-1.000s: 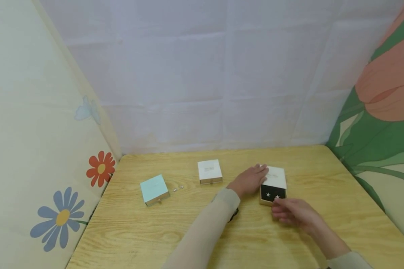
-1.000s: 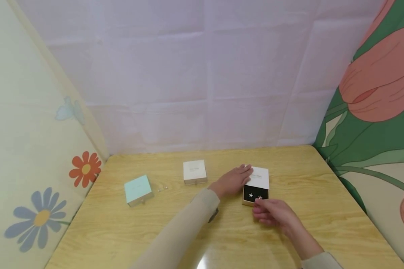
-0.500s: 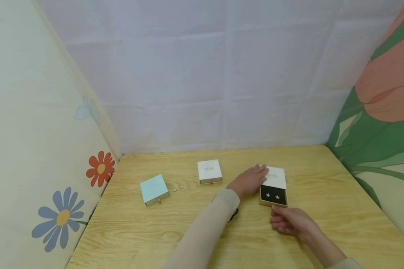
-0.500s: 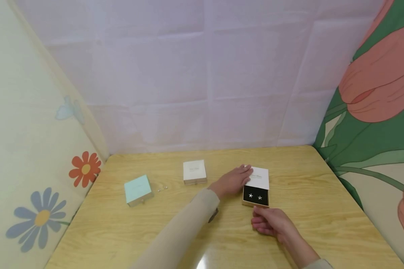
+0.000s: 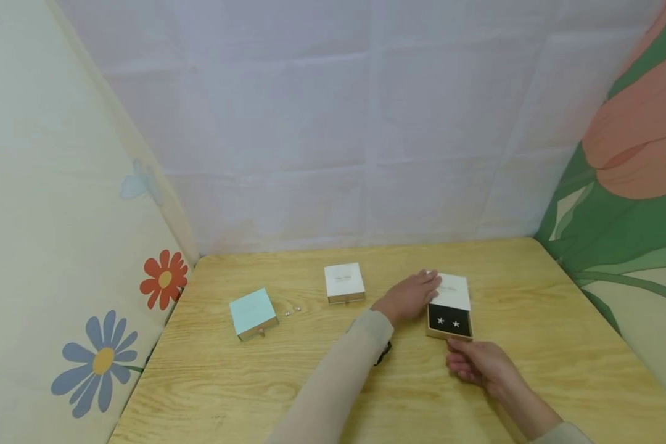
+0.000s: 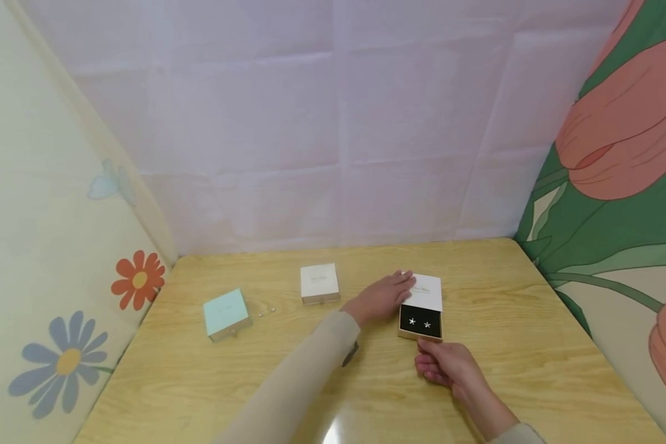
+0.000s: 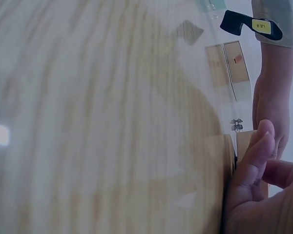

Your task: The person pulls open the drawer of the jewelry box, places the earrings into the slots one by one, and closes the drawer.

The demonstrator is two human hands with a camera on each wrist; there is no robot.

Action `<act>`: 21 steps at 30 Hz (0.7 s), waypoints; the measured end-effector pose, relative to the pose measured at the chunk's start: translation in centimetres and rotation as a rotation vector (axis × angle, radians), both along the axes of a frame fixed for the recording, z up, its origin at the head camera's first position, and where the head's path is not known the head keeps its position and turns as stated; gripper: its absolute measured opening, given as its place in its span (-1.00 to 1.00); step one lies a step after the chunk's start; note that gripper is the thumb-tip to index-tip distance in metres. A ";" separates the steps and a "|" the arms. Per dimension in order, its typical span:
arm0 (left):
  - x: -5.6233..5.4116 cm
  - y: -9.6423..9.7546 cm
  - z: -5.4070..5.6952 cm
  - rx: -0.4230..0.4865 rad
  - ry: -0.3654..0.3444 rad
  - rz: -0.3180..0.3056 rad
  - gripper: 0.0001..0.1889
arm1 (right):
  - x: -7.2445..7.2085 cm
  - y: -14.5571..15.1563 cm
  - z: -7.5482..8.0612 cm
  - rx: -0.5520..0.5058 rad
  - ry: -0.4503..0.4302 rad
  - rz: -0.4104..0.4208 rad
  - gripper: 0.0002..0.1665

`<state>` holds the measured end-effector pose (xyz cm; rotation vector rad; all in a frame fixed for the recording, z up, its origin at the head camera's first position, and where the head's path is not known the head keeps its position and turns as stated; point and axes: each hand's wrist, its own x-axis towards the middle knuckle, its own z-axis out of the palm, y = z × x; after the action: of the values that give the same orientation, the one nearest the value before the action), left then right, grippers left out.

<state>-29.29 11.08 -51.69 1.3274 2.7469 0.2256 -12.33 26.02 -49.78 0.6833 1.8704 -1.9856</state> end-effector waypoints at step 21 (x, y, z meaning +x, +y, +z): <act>-0.9 -0.2 -0.4 0.077 -0.049 -0.032 -0.42 | -0.7 -0.4 0.0 -0.049 0.002 -0.052 -0.84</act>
<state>-30.19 10.93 -52.07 1.3633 2.7002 0.3599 -13.00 25.64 -49.81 0.7240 1.8163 -2.0578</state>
